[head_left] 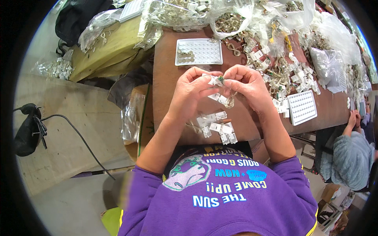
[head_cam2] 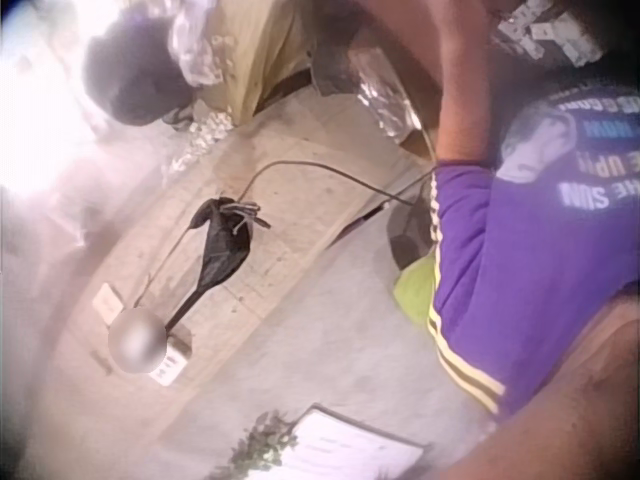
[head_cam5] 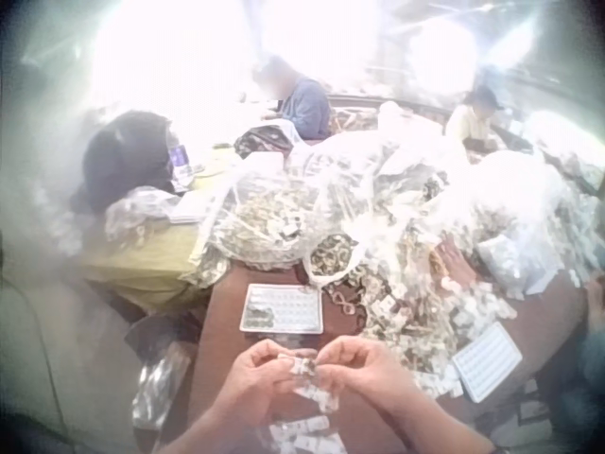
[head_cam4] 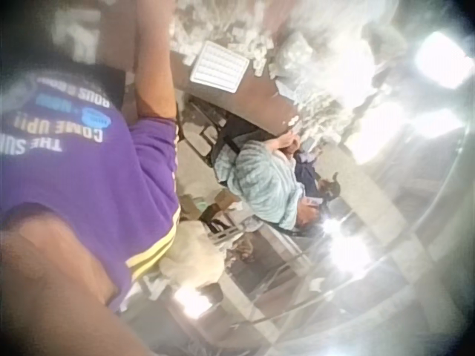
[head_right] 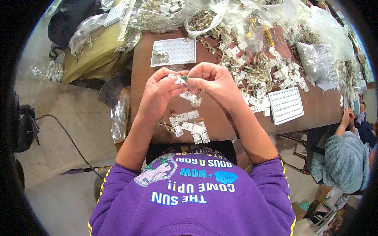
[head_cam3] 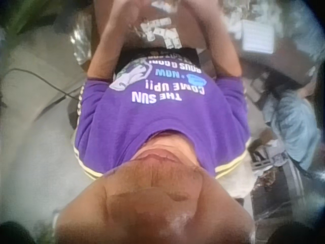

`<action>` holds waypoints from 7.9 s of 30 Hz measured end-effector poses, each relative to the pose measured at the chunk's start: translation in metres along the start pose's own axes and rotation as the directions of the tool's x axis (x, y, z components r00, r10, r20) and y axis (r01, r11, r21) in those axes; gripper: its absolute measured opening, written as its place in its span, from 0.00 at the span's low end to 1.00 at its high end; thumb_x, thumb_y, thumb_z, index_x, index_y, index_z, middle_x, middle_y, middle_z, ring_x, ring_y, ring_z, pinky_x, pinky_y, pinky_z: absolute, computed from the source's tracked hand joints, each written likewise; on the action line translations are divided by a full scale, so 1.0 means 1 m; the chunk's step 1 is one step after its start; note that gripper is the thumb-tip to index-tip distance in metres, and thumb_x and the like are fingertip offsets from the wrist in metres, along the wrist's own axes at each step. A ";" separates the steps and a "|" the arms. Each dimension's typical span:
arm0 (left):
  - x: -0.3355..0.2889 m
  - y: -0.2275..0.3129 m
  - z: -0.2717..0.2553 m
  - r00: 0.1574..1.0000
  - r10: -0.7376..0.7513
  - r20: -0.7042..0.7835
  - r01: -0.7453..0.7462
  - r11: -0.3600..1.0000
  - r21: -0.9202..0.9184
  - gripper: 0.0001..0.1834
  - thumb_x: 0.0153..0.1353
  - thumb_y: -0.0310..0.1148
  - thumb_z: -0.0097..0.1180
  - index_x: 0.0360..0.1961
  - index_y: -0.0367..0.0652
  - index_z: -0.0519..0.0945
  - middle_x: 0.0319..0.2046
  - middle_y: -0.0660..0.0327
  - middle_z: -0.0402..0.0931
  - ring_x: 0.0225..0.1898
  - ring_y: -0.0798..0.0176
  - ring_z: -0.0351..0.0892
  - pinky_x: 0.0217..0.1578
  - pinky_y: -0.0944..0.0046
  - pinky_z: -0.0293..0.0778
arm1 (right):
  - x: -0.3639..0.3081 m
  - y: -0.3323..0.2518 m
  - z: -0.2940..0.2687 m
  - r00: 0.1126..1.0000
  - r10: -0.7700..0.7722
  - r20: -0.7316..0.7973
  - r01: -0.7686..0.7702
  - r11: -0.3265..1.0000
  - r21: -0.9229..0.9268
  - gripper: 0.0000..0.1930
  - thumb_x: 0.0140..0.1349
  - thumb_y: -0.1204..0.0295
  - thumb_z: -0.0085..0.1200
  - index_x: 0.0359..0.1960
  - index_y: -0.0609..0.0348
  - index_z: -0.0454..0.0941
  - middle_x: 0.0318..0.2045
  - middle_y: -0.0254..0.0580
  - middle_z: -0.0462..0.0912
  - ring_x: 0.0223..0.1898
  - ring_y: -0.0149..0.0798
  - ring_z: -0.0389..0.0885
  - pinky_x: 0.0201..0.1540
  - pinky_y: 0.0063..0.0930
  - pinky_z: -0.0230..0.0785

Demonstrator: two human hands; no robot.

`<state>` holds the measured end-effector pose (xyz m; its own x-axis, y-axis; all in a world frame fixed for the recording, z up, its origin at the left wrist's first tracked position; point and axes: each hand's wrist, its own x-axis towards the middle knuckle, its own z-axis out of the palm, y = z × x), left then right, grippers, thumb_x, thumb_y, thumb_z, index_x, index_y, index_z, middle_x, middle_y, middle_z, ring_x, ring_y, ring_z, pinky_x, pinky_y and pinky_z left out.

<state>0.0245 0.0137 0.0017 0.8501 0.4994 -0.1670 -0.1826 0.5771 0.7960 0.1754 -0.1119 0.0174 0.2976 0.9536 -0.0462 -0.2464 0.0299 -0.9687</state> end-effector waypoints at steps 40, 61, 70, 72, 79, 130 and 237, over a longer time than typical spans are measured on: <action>-0.010 -0.010 0.002 0.959 0.233 0.160 -0.258 0.954 0.155 0.09 0.58 0.20 0.61 0.38 0.40 0.75 0.35 0.67 0.77 0.36 0.74 0.77 0.38 0.74 0.75 | 0.002 0.016 0.007 0.944 0.257 0.205 -0.324 0.829 0.456 0.10 0.57 0.71 0.64 0.37 0.58 0.77 0.32 0.30 0.79 0.34 0.26 0.79 0.40 0.22 0.72; -0.008 -0.015 0.006 0.761 0.635 -0.135 -0.514 0.716 0.472 0.08 0.56 0.20 0.64 0.34 0.37 0.77 0.32 0.64 0.79 0.34 0.77 0.77 0.36 0.76 0.75 | -0.003 0.013 0.025 0.985 -0.130 -0.109 0.080 0.922 -0.378 0.06 0.58 0.80 0.58 0.36 0.63 0.76 0.32 0.30 0.78 0.33 0.20 0.75 0.36 0.15 0.68; -0.005 -0.020 0.004 0.700 0.713 0.028 -0.523 0.486 0.701 0.09 0.53 0.19 0.65 0.33 0.36 0.77 0.30 0.61 0.79 0.32 0.71 0.80 0.35 0.71 0.77 | -0.001 0.012 0.026 0.882 -0.469 -0.041 0.301 0.629 -0.717 0.04 0.53 0.82 0.58 0.31 0.65 0.79 0.27 0.36 0.82 0.28 0.25 0.78 0.28 0.20 0.69; -0.005 -0.019 0.003 0.693 0.719 0.055 -0.511 0.436 0.741 0.09 0.53 0.19 0.65 0.33 0.36 0.77 0.30 0.61 0.79 0.32 0.71 0.80 0.35 0.71 0.77 | -0.001 0.012 0.028 0.827 -0.562 -0.008 0.332 0.500 -0.800 0.05 0.52 0.82 0.59 0.31 0.64 0.79 0.27 0.38 0.82 0.27 0.27 0.78 0.27 0.20 0.68; -0.009 -0.018 0.006 0.881 0.437 -0.182 -0.377 0.880 0.288 0.06 0.60 0.21 0.59 0.35 0.38 0.75 0.32 0.64 0.78 0.34 0.74 0.77 0.37 0.73 0.74 | -0.002 0.015 0.034 0.857 -0.510 -0.069 0.294 0.596 -0.747 0.07 0.50 0.80 0.61 0.30 0.60 0.77 0.26 0.41 0.80 0.30 0.43 0.81 0.32 0.31 0.73; 0.009 0.000 -0.039 0.853 0.229 -0.470 -0.416 0.842 -0.344 0.07 0.69 0.31 0.51 0.44 0.41 0.72 0.35 0.60 0.78 0.24 0.76 0.65 0.23 0.80 0.63 | 0.152 0.017 0.026 0.916 -0.231 0.328 0.375 0.207 -0.904 0.06 0.51 0.77 0.60 0.31 0.63 0.83 0.31 0.50 0.82 0.34 0.50 0.82 0.39 0.37 0.74; -0.005 -0.003 -0.026 0.996 0.069 0.059 -0.014 0.755 -0.655 0.11 0.70 0.34 0.48 0.49 0.42 0.75 0.40 0.66 0.76 0.38 0.71 0.75 0.45 0.69 0.72 | 0.054 -0.007 0.052 0.646 -0.615 0.451 0.657 0.148 -0.739 0.17 0.49 0.73 0.64 0.43 0.56 0.82 0.38 0.40 0.79 0.32 0.40 0.81 0.33 0.29 0.76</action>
<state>0.0085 0.0263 -0.0146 0.8631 0.4991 -0.0772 -0.4731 0.8525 0.2223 0.1452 -0.0449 0.0341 -0.0725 0.7333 0.6761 0.8408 0.4095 -0.3540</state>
